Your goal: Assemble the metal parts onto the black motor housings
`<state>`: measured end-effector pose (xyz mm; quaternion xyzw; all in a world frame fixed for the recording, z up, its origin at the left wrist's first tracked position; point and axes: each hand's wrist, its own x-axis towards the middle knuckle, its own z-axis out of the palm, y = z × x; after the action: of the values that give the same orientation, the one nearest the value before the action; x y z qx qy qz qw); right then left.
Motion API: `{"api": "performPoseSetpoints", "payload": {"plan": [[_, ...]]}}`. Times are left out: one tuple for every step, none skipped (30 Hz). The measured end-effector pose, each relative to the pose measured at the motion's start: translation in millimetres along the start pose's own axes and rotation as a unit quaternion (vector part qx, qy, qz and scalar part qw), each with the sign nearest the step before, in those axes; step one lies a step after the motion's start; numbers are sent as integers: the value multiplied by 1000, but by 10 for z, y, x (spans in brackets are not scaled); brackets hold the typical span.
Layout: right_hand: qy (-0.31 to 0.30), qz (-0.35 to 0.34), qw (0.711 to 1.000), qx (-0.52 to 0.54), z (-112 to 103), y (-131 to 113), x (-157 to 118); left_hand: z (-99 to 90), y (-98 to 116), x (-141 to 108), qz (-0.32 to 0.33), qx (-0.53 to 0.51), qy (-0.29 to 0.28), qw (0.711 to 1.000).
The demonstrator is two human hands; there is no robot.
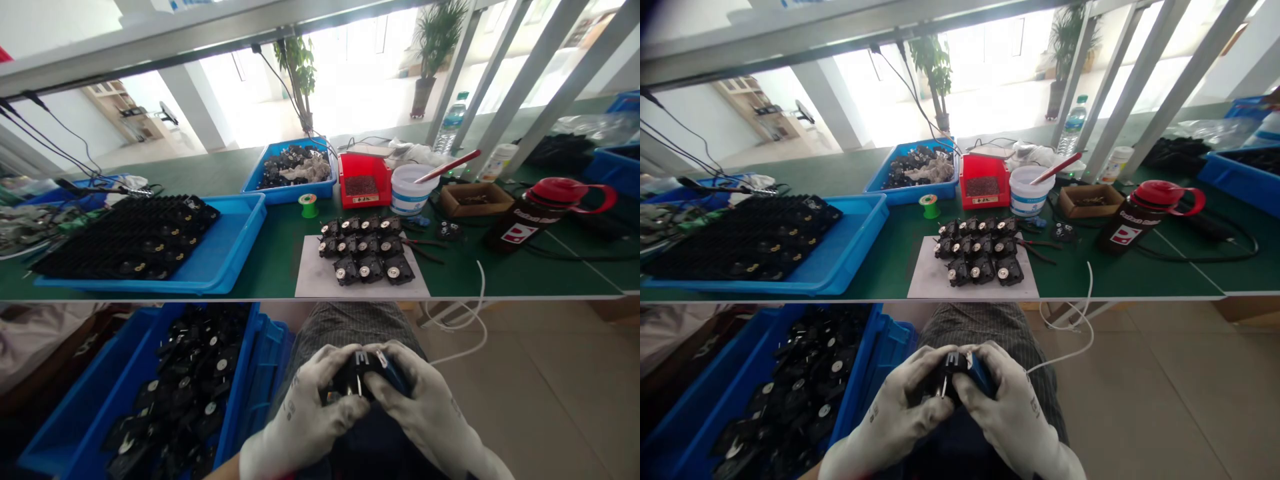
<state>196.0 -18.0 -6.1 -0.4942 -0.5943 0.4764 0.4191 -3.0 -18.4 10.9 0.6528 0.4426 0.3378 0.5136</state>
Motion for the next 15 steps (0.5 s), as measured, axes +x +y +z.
{"api": "performPoseSetpoints", "payload": {"plan": [[0, -3, 1000, -3, 5, 1, -12, 0, 20, -2, -1, 2, -1, 1000], [2, -6, 1000, -5, 13, 8, -22, 1, 41, 1, -5, 3, -3, 1000], [9, -8, 1000, -5, 26, 22, -28, 4, 59, 10, -8, 4, -3, 1000], [19, -5, 1000, -3, 44, 43, -29, 9, 68, 25, -13, 6, -2, 1000], [34, 7, 999, 6, 65, 72, -23, 19, 64, 46, -18, 10, 2, 1000], [53, 29, 998, 21, 90, 108, -9, 35, 44, 70, -26, 13, 6, 1000], [71, 57, 995, 39, 117, 151, 10, 56, 6, 97, -39, 15, 12, 999], [84, 88, 991, 58, 145, 198, 34, 82, -47, 124, -55, 13, 21, 998], [94, 118, 986, 77, 172, 246, 59, 112, -110, 149, -74, 7, 31, 997], [100, 141, 980, 94, 196, 292, 82, 145, -177, 170, -93, -7, 39, 995], [102, 158, 976, 109, 216, 332, 102, 179, -241, 185, -110, -31, 48, 992], [101, 171, 972, 124, 230, 363, 116, 212, -297, 194, -123, -60, 55, 989], [98, 183, 968, 144, 236, 384, 124, 241, -340, 198, -129, -90, 62, 986], [92, 194, 963, 165, 234, 394, 127, 265, -369, 197, -131, -118, 66, 982], [84, 203, 958, 185, 224, 395, 125, 282, -384, 193, -131, -140, 68, 979]]}}
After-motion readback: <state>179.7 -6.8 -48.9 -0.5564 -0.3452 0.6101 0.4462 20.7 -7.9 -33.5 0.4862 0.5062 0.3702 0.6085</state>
